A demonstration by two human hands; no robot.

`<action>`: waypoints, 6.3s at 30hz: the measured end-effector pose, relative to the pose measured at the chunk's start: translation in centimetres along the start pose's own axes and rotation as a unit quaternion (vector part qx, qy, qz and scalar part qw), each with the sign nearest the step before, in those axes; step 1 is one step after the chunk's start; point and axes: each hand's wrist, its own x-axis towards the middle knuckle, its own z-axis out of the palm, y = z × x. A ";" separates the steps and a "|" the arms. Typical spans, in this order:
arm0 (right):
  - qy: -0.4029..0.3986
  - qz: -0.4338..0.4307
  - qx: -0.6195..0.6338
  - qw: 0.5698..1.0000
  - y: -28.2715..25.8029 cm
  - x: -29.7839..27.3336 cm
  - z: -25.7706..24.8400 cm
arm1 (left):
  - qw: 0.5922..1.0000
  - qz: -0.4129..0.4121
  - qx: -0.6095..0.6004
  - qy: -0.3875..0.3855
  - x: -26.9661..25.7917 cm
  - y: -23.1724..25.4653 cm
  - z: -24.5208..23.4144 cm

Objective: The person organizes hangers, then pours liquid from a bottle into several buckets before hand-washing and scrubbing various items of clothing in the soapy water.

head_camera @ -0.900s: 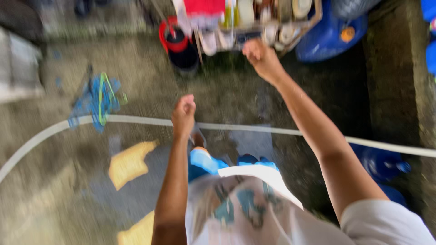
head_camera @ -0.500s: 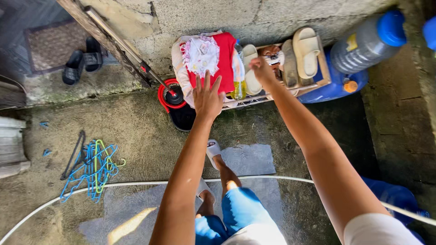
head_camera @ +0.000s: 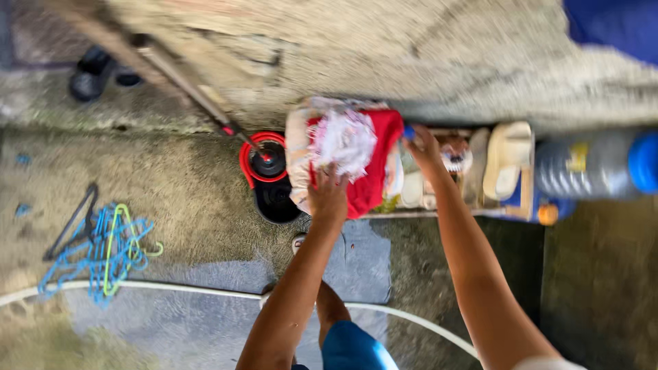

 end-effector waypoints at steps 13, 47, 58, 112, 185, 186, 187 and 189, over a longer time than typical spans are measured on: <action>-0.043 -0.197 -0.326 0.924 -33.3 -23.0 0.1 | 0.946 0.058 -0.291 0.128 -12.4 -7.3 -1.8; -0.405 -0.655 -0.377 0.514 -19.1 -18.4 109.7 | 0.465 -0.549 -0.257 0.645 -54.0 -94.9 41.8; -0.435 -0.728 -0.177 0.500 -14.4 -16.2 118.6 | 0.512 -0.616 -0.528 0.282 -47.6 -89.8 53.0; -0.634 -0.035 0.139 0.760 -21.8 -6.7 92.1 | 0.916 -0.102 -0.050 0.385 -29.6 -86.0 17.0; -0.426 -0.329 -0.051 0.841 -13.1 -15.8 93.0 | 0.918 -0.370 -0.052 0.136 -19.3 -76.1 32.0; -0.411 -0.374 0.044 0.830 -13.5 -15.1 92.9 | 0.906 -0.384 -0.054 0.167 -19.7 -76.5 31.9; -0.415 -0.243 0.044 0.876 -13.9 -14.3 92.2 | 0.894 -0.399 -0.055 0.197 -20.6 -77.2 31.8; -0.409 -0.079 0.099 0.904 -14.0 -13.6 90.5 | 0.869 -0.415 -0.038 0.266 -22.4 -78.8 32.6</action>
